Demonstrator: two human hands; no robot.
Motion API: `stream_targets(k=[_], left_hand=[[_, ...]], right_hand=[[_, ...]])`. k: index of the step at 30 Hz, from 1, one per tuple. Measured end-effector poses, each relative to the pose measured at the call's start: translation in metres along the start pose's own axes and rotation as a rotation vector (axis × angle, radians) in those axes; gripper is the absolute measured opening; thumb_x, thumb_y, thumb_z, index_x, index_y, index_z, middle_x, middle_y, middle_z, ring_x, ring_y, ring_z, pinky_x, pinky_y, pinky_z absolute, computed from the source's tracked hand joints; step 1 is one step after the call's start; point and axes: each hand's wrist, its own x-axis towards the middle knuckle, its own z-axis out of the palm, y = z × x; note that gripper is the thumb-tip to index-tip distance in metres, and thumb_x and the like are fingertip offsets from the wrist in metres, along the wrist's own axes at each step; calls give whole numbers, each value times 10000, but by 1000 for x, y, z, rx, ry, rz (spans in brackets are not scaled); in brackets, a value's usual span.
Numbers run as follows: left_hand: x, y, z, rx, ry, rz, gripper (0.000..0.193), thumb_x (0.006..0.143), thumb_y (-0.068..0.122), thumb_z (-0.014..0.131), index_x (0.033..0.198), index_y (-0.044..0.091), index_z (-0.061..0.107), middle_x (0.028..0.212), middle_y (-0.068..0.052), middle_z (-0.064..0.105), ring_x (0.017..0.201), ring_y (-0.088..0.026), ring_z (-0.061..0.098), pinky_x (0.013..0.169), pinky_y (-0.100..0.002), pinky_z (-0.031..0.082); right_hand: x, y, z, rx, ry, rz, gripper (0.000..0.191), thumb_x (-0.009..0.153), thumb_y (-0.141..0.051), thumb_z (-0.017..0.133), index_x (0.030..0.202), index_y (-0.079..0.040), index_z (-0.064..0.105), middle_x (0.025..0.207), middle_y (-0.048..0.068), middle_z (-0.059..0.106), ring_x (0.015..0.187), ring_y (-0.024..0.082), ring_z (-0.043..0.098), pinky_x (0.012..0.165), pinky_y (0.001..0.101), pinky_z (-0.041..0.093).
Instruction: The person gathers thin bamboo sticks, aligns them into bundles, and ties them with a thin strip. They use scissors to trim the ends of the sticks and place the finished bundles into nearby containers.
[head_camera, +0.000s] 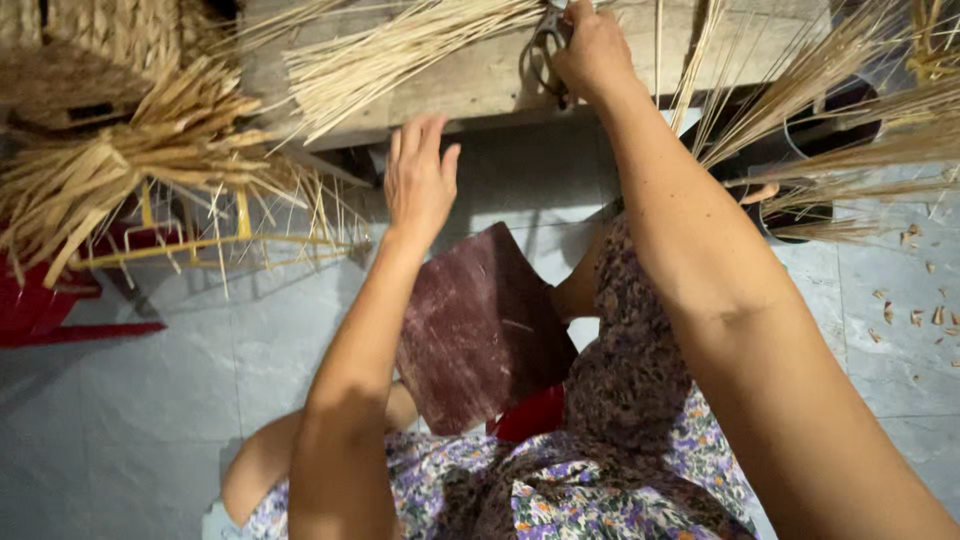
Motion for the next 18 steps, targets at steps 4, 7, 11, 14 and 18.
stream_targets(k=[4,7,11,14,18], left_hand=[[62,-24,37,149,-46,48,688,879,170,811,1475,50,488,1494,-124,497,1369,-353,463,1105,-486,407],[105,-33,55,218,-69,66,849,821,227,856,1519,27,417,1554,-150,426,1444,-358,378,1156,-507,350],[147,-41,69,278,-195,-17,965,816,328,879,1558,31,338,1633,-161,338,1534,-355,260,1223,-519,253],[172,-45,73,263,-327,-153,1085,778,444,863,1557,18,240,1642,-174,246,1526,-348,186,1196,-531,195],[193,-52,76,257,-490,-238,1162,777,558,834,1554,18,159,1620,-191,220,1510,-337,163,1199,-516,157]], right_hand=[[11,-2,0,-17,-182,223,681,727,-275,902,1287,-63,578,1269,305,544,1127,476,589,954,501,505],[16,0,2,-4,-211,230,715,705,-206,857,1328,-72,532,1302,308,522,1115,481,603,919,501,532],[25,12,13,-71,-196,173,708,762,-208,842,1356,-65,485,1274,328,535,1100,513,599,916,531,516],[34,29,24,-102,-237,168,726,765,-117,776,1412,-61,452,1200,344,600,1069,522,623,909,542,523],[42,48,27,-96,-291,183,716,787,-72,729,1444,-63,445,1084,344,678,1049,518,641,917,549,516]])
